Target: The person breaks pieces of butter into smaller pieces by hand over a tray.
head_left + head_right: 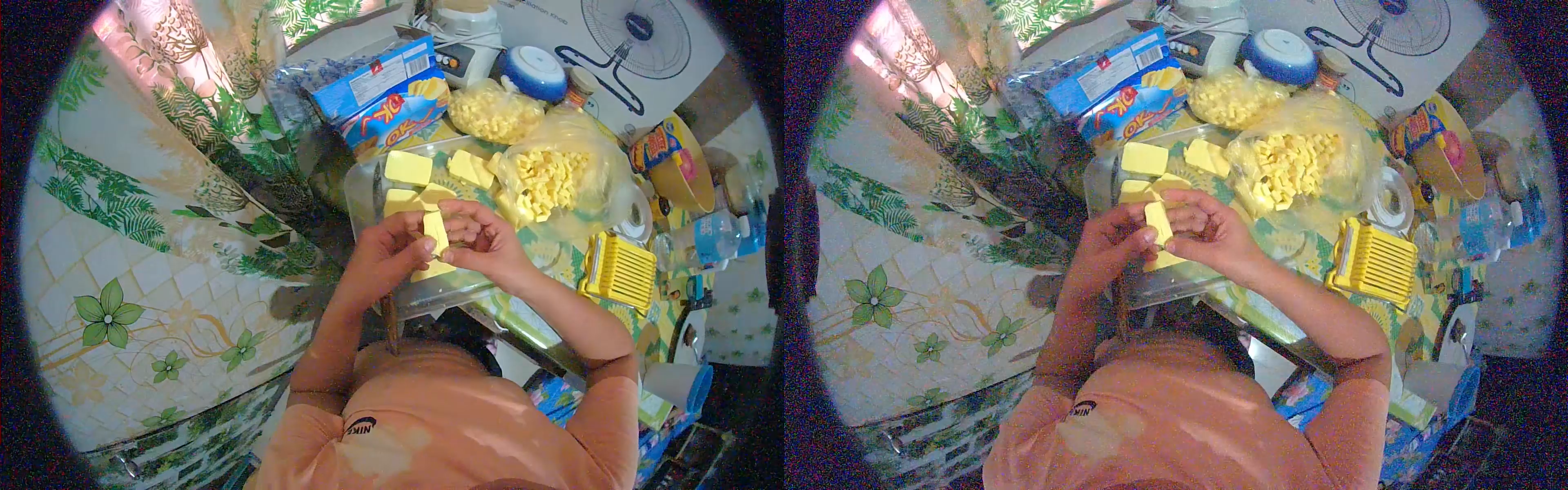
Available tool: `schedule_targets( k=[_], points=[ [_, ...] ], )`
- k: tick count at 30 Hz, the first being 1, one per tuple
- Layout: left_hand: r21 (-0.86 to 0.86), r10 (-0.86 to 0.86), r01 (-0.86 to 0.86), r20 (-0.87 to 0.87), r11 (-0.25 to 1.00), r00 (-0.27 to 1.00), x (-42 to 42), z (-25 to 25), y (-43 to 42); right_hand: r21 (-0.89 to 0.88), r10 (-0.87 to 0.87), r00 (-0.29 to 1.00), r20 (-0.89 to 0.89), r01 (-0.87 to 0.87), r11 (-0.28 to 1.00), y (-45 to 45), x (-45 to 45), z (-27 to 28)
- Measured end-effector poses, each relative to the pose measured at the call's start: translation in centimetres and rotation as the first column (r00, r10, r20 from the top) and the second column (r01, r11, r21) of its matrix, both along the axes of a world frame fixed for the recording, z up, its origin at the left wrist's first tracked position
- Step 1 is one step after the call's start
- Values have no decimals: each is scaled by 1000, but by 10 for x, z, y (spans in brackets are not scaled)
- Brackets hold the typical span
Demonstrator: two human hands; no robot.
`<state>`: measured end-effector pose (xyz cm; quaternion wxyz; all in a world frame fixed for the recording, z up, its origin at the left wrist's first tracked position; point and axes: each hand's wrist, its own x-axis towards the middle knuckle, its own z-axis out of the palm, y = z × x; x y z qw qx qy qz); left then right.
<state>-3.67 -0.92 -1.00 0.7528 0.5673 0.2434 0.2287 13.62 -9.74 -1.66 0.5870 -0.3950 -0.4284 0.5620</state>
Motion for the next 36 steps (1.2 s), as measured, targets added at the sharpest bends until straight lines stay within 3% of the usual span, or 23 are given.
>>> schedule_targets(
  k=[4, 9, 15, 18, 24, 28, 36],
  points=[
    [55, 27, -24, -47, 998, 999, 0, -2, 0, -44, -10, 1000, -8, 10, 999, -2, -1, 2],
    [1, 60, -60, -39, 998, 997, 1, 0, 1, -50, -11, 999, 36, 13, 999, -2, 0, 5],
    [66, 37, -37, 4, 997, 999, -1, -2, 7, -121, -51, 996, -73, 42, 992, -1, 1, 4],
    [69, 34, -34, -12, 997, 999, 0, 1, 3, -72, -96, 995, 21, 98, 993, 0, 0, -6],
    [49, 40, -39, -35, 998, 999, 3, 2, -3, -132, -61, 998, 27, 64, 989, -1, 3, -1],
    [113, -1, 11, -86, 994, 996, 4, 6, -2, -80, -81, 996, 26, 83, 993, 0, 1, 0],
    [44, 3, -1, -43, 999, 999, 1, 4, 1, -10, -101, 987, 128, 104, 995, -5, -2, 1]
  ],
)
